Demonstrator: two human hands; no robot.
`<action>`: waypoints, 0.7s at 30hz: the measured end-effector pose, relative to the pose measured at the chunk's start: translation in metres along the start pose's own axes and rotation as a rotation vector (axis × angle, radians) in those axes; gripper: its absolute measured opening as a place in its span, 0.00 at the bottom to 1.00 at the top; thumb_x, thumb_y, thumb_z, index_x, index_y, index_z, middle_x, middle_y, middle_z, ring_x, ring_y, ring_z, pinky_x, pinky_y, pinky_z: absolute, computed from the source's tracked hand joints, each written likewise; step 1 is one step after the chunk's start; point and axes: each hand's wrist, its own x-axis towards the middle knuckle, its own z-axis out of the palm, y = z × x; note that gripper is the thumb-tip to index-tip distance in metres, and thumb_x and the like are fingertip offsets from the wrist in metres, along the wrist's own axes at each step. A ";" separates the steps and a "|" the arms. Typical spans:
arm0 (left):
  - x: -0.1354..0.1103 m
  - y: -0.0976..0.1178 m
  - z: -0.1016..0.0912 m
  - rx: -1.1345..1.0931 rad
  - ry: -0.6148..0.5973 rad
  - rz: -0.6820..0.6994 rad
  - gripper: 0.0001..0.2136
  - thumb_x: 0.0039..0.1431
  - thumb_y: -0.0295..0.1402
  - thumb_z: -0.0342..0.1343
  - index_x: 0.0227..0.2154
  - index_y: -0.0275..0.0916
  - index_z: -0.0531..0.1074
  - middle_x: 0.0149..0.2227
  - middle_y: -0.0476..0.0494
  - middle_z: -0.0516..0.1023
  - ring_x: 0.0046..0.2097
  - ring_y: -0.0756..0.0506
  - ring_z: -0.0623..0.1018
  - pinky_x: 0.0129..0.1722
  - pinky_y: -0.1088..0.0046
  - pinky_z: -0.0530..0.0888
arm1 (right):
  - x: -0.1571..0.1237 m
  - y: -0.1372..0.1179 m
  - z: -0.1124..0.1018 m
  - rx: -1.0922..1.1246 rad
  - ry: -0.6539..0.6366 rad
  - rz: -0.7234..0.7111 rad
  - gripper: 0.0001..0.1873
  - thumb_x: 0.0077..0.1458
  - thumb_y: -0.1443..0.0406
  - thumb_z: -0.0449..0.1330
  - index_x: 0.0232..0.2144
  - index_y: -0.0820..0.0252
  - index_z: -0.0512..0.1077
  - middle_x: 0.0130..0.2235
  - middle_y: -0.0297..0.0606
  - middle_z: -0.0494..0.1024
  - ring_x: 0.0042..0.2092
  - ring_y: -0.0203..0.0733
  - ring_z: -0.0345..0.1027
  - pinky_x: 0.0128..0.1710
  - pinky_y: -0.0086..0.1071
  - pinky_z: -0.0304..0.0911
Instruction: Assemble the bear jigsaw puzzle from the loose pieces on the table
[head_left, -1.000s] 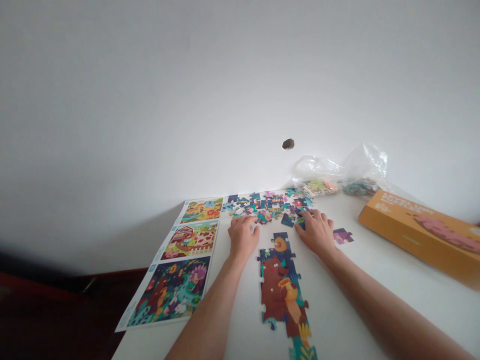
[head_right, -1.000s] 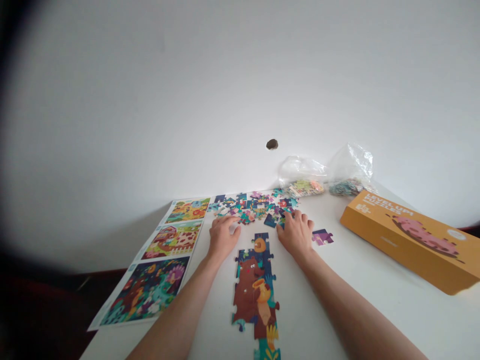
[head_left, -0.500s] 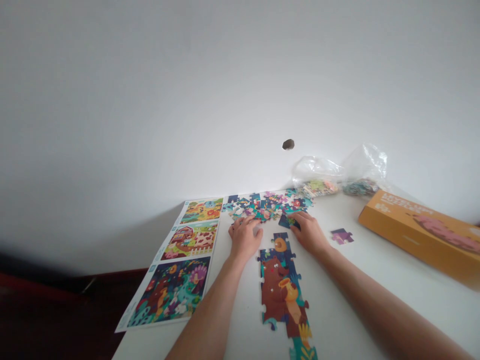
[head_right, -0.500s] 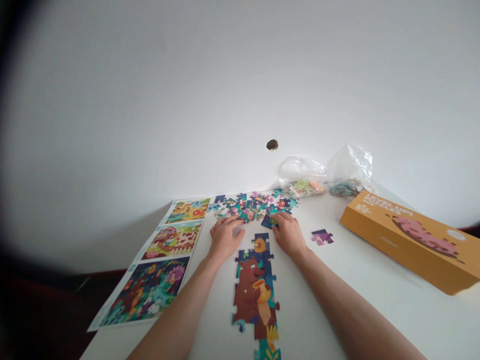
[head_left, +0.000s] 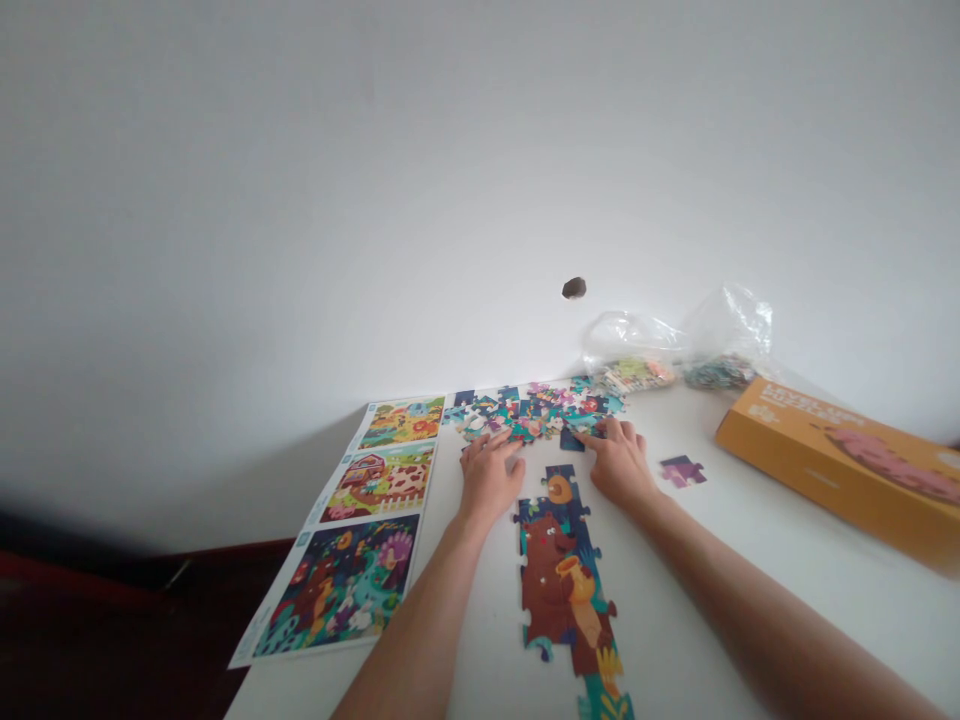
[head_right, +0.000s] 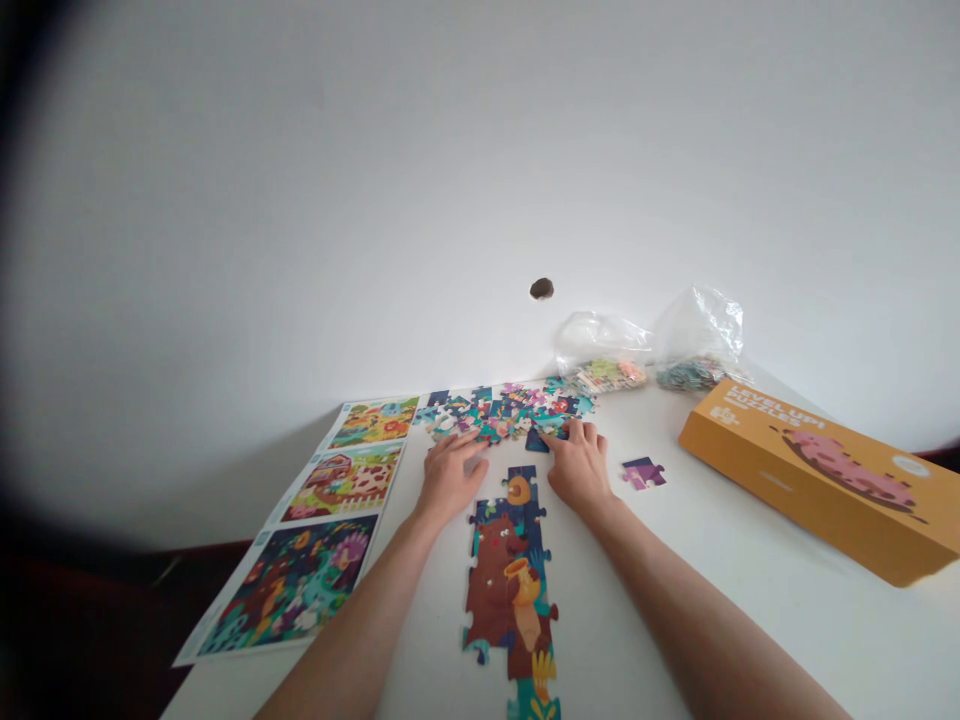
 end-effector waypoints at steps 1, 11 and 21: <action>0.000 0.000 0.000 -0.008 -0.003 0.011 0.16 0.58 0.34 0.56 0.48 0.48 0.78 0.58 0.51 0.74 0.60 0.38 0.68 0.63 0.55 0.61 | 0.000 -0.001 0.000 -0.012 0.002 0.008 0.31 0.50 0.74 0.56 0.54 0.43 0.74 0.54 0.47 0.67 0.54 0.55 0.56 0.50 0.44 0.53; 0.002 -0.003 -0.009 0.077 0.142 -0.131 0.15 0.59 0.32 0.53 0.47 0.45 0.79 0.58 0.44 0.73 0.62 0.36 0.67 0.65 0.48 0.57 | -0.001 0.000 0.001 0.023 -0.017 -0.133 0.32 0.50 0.76 0.54 0.52 0.41 0.75 0.61 0.45 0.61 0.63 0.56 0.47 0.57 0.49 0.50; 0.002 -0.005 -0.004 0.067 0.038 -0.206 0.17 0.58 0.31 0.53 0.49 0.47 0.76 0.61 0.42 0.70 0.64 0.34 0.64 0.61 0.32 0.53 | -0.003 -0.002 -0.002 0.104 0.005 -0.225 0.25 0.55 0.72 0.55 0.51 0.43 0.76 0.61 0.40 0.63 0.63 0.53 0.48 0.58 0.47 0.50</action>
